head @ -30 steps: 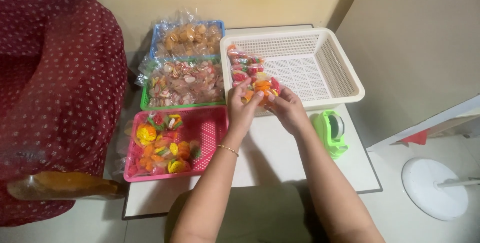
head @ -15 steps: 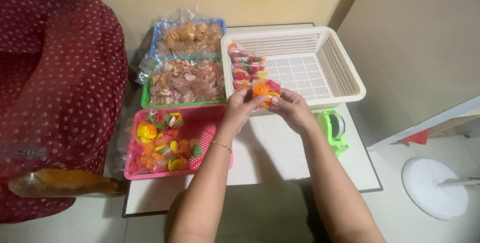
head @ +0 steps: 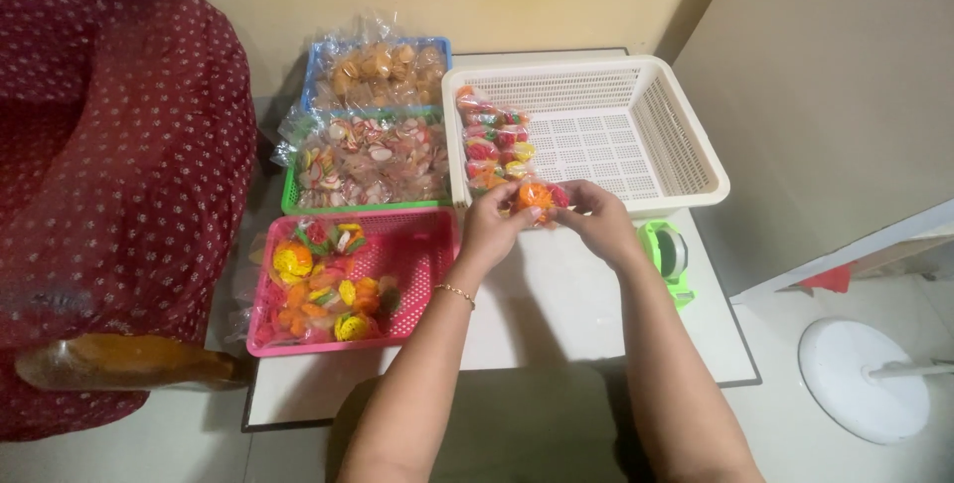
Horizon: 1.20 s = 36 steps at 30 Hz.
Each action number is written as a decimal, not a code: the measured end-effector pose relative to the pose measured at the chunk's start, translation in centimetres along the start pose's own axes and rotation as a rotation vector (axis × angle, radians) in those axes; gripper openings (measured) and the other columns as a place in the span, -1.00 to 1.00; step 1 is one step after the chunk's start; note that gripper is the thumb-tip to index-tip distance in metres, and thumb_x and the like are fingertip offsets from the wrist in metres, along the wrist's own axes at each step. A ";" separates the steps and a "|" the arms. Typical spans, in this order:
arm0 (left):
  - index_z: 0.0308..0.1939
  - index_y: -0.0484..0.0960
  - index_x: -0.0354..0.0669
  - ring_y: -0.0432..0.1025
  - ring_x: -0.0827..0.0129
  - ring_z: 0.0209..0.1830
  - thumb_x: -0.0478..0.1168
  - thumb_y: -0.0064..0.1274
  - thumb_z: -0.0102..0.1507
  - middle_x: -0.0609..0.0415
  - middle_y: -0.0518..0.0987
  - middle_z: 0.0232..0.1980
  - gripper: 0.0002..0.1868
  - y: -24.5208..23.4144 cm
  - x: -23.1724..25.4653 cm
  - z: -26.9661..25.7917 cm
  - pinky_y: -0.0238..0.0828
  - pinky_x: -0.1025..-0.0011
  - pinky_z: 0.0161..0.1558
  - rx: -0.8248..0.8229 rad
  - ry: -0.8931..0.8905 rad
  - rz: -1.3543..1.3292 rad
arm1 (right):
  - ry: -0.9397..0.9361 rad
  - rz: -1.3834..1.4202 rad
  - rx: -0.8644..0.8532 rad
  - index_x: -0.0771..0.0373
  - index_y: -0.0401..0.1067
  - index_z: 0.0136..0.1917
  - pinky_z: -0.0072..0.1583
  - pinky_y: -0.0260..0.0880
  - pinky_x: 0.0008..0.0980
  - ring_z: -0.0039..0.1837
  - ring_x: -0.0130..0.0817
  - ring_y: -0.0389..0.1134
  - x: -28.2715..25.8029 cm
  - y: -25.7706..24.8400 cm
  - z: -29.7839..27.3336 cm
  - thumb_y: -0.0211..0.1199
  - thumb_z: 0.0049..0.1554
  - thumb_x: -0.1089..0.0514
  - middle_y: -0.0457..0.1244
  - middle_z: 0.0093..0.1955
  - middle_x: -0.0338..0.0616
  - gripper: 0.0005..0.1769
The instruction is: Sorting small candies from trays into individual plastic bags and sealing them using a manual bag sealer.
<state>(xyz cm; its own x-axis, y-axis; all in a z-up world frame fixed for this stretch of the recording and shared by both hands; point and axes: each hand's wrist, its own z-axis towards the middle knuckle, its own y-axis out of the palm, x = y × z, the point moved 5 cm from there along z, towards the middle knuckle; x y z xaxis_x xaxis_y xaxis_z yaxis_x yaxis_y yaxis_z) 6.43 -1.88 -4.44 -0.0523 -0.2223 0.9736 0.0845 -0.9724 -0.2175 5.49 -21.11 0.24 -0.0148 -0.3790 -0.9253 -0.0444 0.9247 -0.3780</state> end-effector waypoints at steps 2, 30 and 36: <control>0.14 0.69 0.07 0.47 0.49 -0.18 0.00 0.44 -0.01 0.24 0.70 -0.03 -0.37 0.5 0.8 -0.6 0.47 0.56 -0.14 0.012 -0.006 0.008 | 0.028 -0.006 -0.003 0.18 0.53 0.23 -0.13 0.45 -0.42 -0.14 -0.34 0.40 -0.3 0.0 0.0 0.50 0.01 0.19 0.42 -0.01 0.01 -0.51; 0.14 0.67 0.22 0.48 0.30 0.24 0.34 -0.21 0.39 0.19 0.67 0.08 -0.48 -6.2 -2.1 2.9 0.36 0.27 0.27 -0.046 -0.168 0.150 | -0.127 -0.472 -0.135 -0.26 0.40 0.34 0.30 0.41 0.00 0.25 0.07 0.40 1.8 9.4 5.9 0.45 0.05 0.04 0.37 0.24 -0.09 -0.41; 0.19 0.65 0.01 0.43 0.10 0.31 0.16 -0.18 0.38 -0.01 0.65 0.15 -0.49 -7.2 3.9 -0.4 0.34 0.15 0.29 -0.126 -0.210 0.302 | -0.229 -0.594 -0.151 -0.20 0.43 0.30 0.23 0.42 0.05 0.19 0.14 0.40 3.2 9.8 6.3 0.40 0.07 0.03 0.41 0.12 -0.03 -0.49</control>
<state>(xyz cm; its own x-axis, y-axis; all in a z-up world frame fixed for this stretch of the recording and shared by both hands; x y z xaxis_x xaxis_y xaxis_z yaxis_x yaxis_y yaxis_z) 5.20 4.20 0.92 0.1621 -0.4936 0.8544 -0.0589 -0.8692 -0.4910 11.30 -13.03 -6.61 0.2684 -0.7911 -0.5497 -0.1199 0.5388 -0.8339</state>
